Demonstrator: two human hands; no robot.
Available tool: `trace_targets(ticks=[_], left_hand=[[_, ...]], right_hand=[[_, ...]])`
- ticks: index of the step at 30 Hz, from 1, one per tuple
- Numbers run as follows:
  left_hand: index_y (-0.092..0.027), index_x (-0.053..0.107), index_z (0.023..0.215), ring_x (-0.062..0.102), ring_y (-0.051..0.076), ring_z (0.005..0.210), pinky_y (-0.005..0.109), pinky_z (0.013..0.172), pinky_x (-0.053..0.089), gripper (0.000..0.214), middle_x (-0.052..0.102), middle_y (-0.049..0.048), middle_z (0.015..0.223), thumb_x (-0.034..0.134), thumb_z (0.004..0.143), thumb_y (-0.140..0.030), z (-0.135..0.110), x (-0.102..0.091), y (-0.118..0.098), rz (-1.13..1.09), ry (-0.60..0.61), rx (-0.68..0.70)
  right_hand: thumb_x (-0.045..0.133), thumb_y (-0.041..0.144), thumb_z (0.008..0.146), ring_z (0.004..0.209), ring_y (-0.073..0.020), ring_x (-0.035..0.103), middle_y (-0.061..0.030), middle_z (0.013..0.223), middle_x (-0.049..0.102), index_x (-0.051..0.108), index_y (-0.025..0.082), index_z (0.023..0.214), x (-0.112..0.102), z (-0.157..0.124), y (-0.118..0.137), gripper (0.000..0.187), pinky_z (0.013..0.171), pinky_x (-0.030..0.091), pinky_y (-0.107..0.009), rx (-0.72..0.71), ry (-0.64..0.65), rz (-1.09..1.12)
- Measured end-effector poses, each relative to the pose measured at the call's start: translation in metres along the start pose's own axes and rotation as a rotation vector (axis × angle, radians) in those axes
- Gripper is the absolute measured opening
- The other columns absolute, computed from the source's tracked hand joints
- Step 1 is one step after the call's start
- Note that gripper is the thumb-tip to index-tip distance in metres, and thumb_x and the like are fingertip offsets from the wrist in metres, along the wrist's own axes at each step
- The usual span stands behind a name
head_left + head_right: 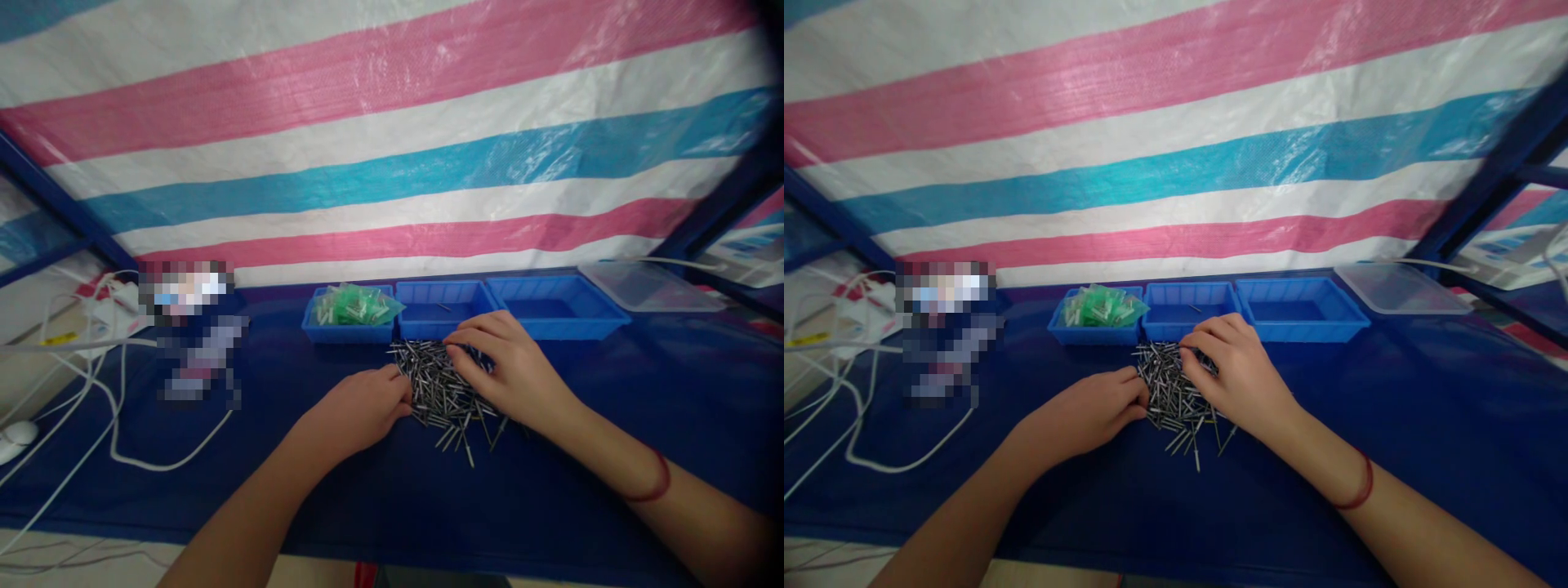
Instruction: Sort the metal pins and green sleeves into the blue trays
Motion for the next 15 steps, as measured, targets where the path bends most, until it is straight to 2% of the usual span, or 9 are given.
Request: trace_targets(ticks=[9, 12, 15], left_hand=[[-0.019, 0.059, 0.09, 0.056, 0.014, 0.08, 0.025, 0.075, 0.044, 0.007, 0.054, 0.0016, 0.095, 0.053, 0.09, -0.022, 0.0, -0.014, 0.008, -0.19, -0.01, 0.04], [-0.018, 0.058, 0.089, 0.055, 0.014, 0.082, 0.026, 0.077, 0.042, 0.009, 0.055, 0.0016, 0.091, 0.05, 0.091, -0.022, 0.004, -0.021, 0.007, -0.273, -0.09, 0.067], [-0.017, 0.055, 0.093, 0.054, 0.013, 0.078, 0.025, 0.073, 0.042, 0.011, 0.057, 0.0012, 0.088, 0.047, 0.093, -0.024, 0.009, -0.022, 0.002, -0.429, -0.206, 0.073]], right_hand=[[0.059, 0.027, 0.084, 0.086, -0.0231, 0.059, -0.0065, 0.088, 0.069, 0.067, 0.021, 0.088, -0.001, 0.0, 0.015, 0.011, 0.079, 0.044, -0.042, -0.045, 0.057, 0.07], [0.063, 0.034, 0.082, 0.086, -0.023, 0.058, -0.0064, 0.089, 0.068, 0.066, 0.021, 0.087, 0.001, -0.002, 0.02, 0.013, 0.079, 0.044, -0.042, -0.075, 0.112, 0.118], [0.06, 0.033, 0.086, 0.084, -0.0201, 0.058, -0.0057, 0.086, 0.067, 0.063, 0.021, 0.086, 0.003, -0.004, 0.024, 0.013, 0.076, 0.046, -0.036, -0.064, 0.155, 0.269]])
Point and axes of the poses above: each hand's wrist, its own z-axis towards the middle knuckle, its own x-axis out of the palm, y = z × x, the point moved 4 cm from there along z, towards the middle knuckle
